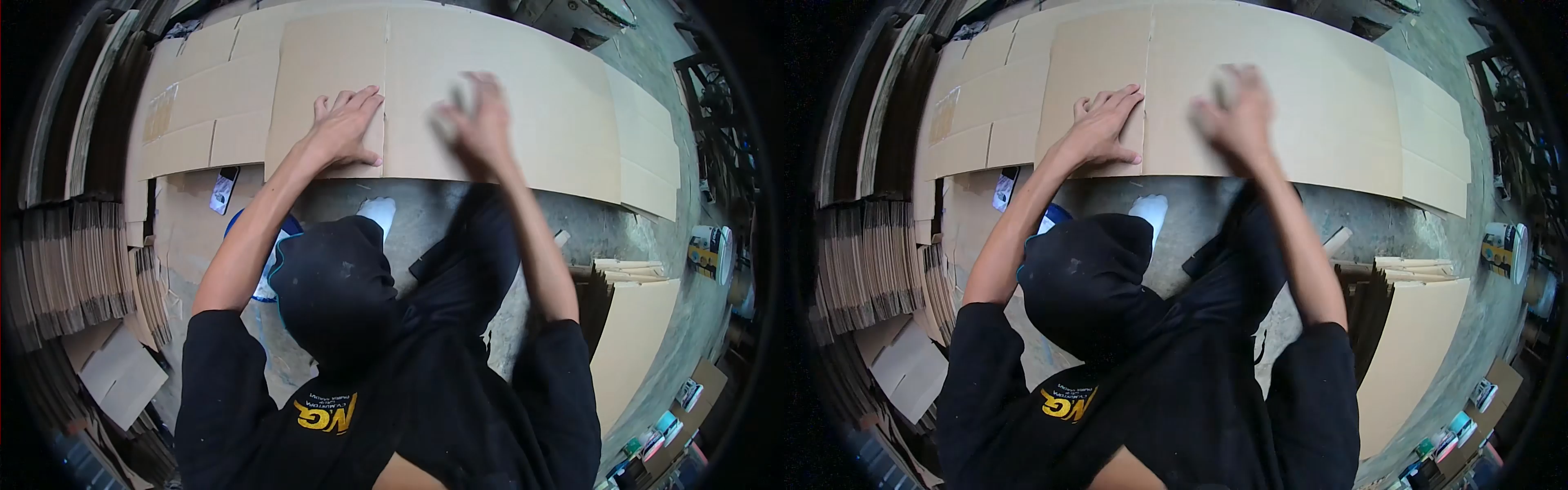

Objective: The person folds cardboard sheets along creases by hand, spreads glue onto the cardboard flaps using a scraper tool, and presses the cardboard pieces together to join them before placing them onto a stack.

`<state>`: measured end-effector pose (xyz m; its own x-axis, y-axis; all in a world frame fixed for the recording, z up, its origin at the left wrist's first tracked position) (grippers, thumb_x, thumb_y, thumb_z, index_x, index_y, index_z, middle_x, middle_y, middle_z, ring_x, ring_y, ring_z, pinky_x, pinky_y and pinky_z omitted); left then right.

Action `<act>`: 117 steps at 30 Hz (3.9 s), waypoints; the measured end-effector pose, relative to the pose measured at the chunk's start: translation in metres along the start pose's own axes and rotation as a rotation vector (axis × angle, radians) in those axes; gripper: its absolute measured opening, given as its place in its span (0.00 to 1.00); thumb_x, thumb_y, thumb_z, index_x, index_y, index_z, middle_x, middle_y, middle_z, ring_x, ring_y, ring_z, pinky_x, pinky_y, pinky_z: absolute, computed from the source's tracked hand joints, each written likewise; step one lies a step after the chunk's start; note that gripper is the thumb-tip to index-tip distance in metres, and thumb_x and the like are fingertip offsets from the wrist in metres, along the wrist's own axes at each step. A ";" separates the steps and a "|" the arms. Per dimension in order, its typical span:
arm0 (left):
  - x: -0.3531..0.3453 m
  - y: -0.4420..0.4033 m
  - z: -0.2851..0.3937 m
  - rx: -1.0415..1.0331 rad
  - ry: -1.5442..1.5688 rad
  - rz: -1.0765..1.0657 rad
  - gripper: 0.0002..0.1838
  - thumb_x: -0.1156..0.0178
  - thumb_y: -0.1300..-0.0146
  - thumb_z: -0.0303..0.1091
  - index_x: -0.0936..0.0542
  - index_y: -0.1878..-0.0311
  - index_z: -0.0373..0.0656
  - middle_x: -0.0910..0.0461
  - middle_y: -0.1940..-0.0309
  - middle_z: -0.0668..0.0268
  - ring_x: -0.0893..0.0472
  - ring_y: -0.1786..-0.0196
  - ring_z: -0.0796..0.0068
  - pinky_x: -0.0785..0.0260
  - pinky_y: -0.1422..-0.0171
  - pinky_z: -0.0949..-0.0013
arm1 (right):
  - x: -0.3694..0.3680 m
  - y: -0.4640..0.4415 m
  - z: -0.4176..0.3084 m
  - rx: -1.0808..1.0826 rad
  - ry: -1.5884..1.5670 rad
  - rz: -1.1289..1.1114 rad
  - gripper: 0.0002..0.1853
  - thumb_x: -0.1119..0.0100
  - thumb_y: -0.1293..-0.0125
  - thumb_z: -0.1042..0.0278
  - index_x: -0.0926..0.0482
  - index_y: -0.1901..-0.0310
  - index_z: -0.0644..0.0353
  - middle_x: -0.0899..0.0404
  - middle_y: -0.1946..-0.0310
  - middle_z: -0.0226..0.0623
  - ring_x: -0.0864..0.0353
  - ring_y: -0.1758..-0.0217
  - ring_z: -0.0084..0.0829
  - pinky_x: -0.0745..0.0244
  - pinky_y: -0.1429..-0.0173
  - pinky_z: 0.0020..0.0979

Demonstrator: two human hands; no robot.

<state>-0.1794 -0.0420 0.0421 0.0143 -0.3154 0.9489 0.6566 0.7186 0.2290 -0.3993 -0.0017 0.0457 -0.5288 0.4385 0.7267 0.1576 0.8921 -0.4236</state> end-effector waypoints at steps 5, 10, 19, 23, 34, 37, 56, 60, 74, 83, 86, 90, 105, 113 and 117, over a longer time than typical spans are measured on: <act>0.015 -0.017 0.000 -0.022 -0.017 -0.037 0.53 0.20 0.57 0.48 0.33 0.27 0.44 0.38 0.23 0.60 0.38 0.22 0.58 0.52 0.25 0.30 | 0.135 0.000 0.221 -0.335 0.461 0.108 0.41 0.32 0.36 0.38 0.27 0.33 0.63 0.26 0.36 0.58 0.31 0.29 0.53 0.38 0.24 0.49; 0.013 -0.048 -0.003 -0.012 -0.136 -0.167 0.60 0.15 0.65 0.52 0.33 0.26 0.46 0.38 0.24 0.54 0.37 0.23 0.54 0.49 0.27 0.23 | 0.196 0.041 0.287 -0.698 0.552 0.032 0.49 0.37 0.38 0.28 0.33 0.27 0.60 0.34 0.29 0.62 0.38 0.23 0.57 0.41 0.22 0.50; 0.009 -0.074 -0.017 -0.010 -0.245 -0.149 0.85 0.13 0.84 0.57 0.54 0.16 0.61 0.57 0.17 0.43 0.56 0.15 0.44 0.62 0.21 0.24 | 0.195 0.045 0.287 -0.655 0.478 -0.053 0.52 0.36 0.37 0.30 0.37 0.25 0.65 0.31 0.30 0.62 0.34 0.24 0.56 0.40 0.22 0.47; 0.011 -0.079 -0.009 -0.055 -0.296 -0.159 0.85 0.13 0.86 0.59 0.52 0.16 0.69 0.55 0.19 0.38 0.49 0.17 0.43 0.57 0.22 0.28 | 0.196 0.034 0.300 -0.575 0.479 -0.111 0.52 0.33 0.39 0.31 0.37 0.25 0.64 0.30 0.31 0.63 0.32 0.25 0.54 0.36 0.24 0.46; 0.013 -0.087 -0.003 -0.082 -0.396 -0.162 0.87 0.13 0.90 0.60 0.54 0.16 0.72 0.47 0.24 0.32 0.38 0.23 0.37 0.48 0.25 0.41 | 0.249 0.016 0.316 -0.746 0.124 0.092 0.49 0.27 0.40 0.42 0.37 0.26 0.64 0.22 0.40 0.59 0.23 0.36 0.44 0.31 0.32 0.42; 0.015 -0.085 -0.004 -0.094 -0.352 -0.173 0.87 0.13 0.88 0.60 0.55 0.16 0.72 0.48 0.24 0.31 0.39 0.23 0.35 0.49 0.24 0.39 | 0.272 0.003 0.316 -0.694 0.127 0.100 0.42 0.27 0.37 0.48 0.33 0.29 0.64 0.18 0.47 0.53 0.21 0.45 0.38 0.28 0.38 0.37; 0.008 -0.074 -0.015 -0.149 -0.201 -0.118 0.87 0.14 0.78 0.59 0.65 0.16 0.68 0.55 0.22 0.28 0.52 0.18 0.31 0.61 0.20 0.30 | 0.388 -0.104 0.155 -0.308 0.337 -0.064 0.33 0.32 0.29 0.51 0.31 0.27 0.52 0.13 0.56 0.39 0.18 0.55 0.25 0.25 0.47 0.28; 0.010 -0.071 -0.016 -0.157 -0.176 -0.117 0.86 0.15 0.75 0.61 0.67 0.16 0.69 0.57 0.21 0.28 0.52 0.18 0.31 0.61 0.20 0.29 | 0.394 -0.118 0.110 -0.245 0.477 -0.044 0.35 0.32 0.30 0.49 0.31 0.26 0.48 0.13 0.57 0.39 0.16 0.56 0.25 0.21 0.52 0.30; 0.009 -0.067 -0.024 -0.174 -0.153 -0.065 0.86 0.17 0.74 0.68 0.68 0.16 0.67 0.56 0.20 0.34 0.54 0.16 0.37 0.61 0.20 0.28 | 0.430 -0.174 0.040 -0.053 0.618 -0.152 0.32 0.38 0.25 0.52 0.35 0.24 0.49 0.15 0.55 0.41 0.15 0.52 0.27 0.18 0.45 0.32; 0.006 -0.065 -0.029 -0.147 -0.081 -0.111 0.86 0.17 0.73 0.67 0.70 0.17 0.69 0.62 0.17 0.40 0.60 0.15 0.42 0.66 0.20 0.25 | 0.377 -0.177 -0.119 -0.079 0.949 -0.148 0.37 0.38 0.30 0.41 0.33 0.26 0.51 0.16 0.49 0.48 0.14 0.49 0.35 0.20 0.44 0.43; 0.005 -0.064 -0.030 -0.162 -0.087 -0.104 0.86 0.18 0.73 0.69 0.71 0.17 0.68 0.62 0.17 0.41 0.60 0.15 0.43 0.66 0.20 0.24 | 0.357 -0.176 -0.165 -0.136 1.035 -0.162 0.39 0.38 0.31 0.37 0.33 0.26 0.52 0.17 0.47 0.50 0.14 0.49 0.38 0.21 0.44 0.46; 0.002 -0.066 -0.032 -0.163 -0.085 -0.097 0.86 0.19 0.73 0.70 0.70 0.17 0.68 0.62 0.17 0.42 0.59 0.15 0.44 0.64 0.21 0.23 | 0.348 -0.173 -0.176 -0.345 1.084 -0.191 0.42 0.38 0.34 0.32 0.32 0.27 0.53 0.17 0.44 0.53 0.14 0.47 0.42 0.22 0.43 0.51; 0.004 -0.065 -0.034 -0.154 -0.040 -0.136 0.85 0.19 0.72 0.69 0.65 0.15 0.56 0.65 0.16 0.44 0.63 0.14 0.44 0.66 0.21 0.23 | 0.295 -0.036 0.274 -0.673 0.433 -0.092 0.41 0.35 0.34 0.36 0.28 0.34 0.67 0.19 0.44 0.61 0.18 0.41 0.46 0.24 0.37 0.41; 0.020 -0.079 -0.046 -0.055 0.068 -0.017 0.56 0.31 0.46 0.66 0.41 0.20 0.46 0.49 0.18 0.51 0.49 0.16 0.55 0.59 0.21 0.27 | 0.176 0.015 0.273 -0.856 0.702 0.088 0.35 0.37 0.35 0.40 0.25 0.35 0.58 0.22 0.40 0.55 0.28 0.31 0.54 0.33 0.27 0.47; 0.043 -0.114 -0.054 -0.027 0.184 0.234 0.18 0.46 0.30 0.43 0.22 0.43 0.44 0.24 0.37 0.53 0.28 0.31 0.54 0.45 0.29 0.36 | 0.126 -0.054 0.223 -0.326 0.583 0.194 0.28 0.35 0.38 0.56 0.23 0.38 0.60 0.23 0.41 0.53 0.29 0.32 0.51 0.36 0.26 0.47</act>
<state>-0.2131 -0.1704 0.0448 0.3023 -0.2517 0.9194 0.6393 0.7690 0.0004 -0.6607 -0.0187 0.0392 0.0538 0.4989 0.8650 0.4945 0.7393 -0.4571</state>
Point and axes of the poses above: each hand's wrist, its own y-axis away from the middle knuckle, its own x-axis out of the back of the hand, z = x × y, the point moved 9 cm from there along -y, towards the middle knuckle
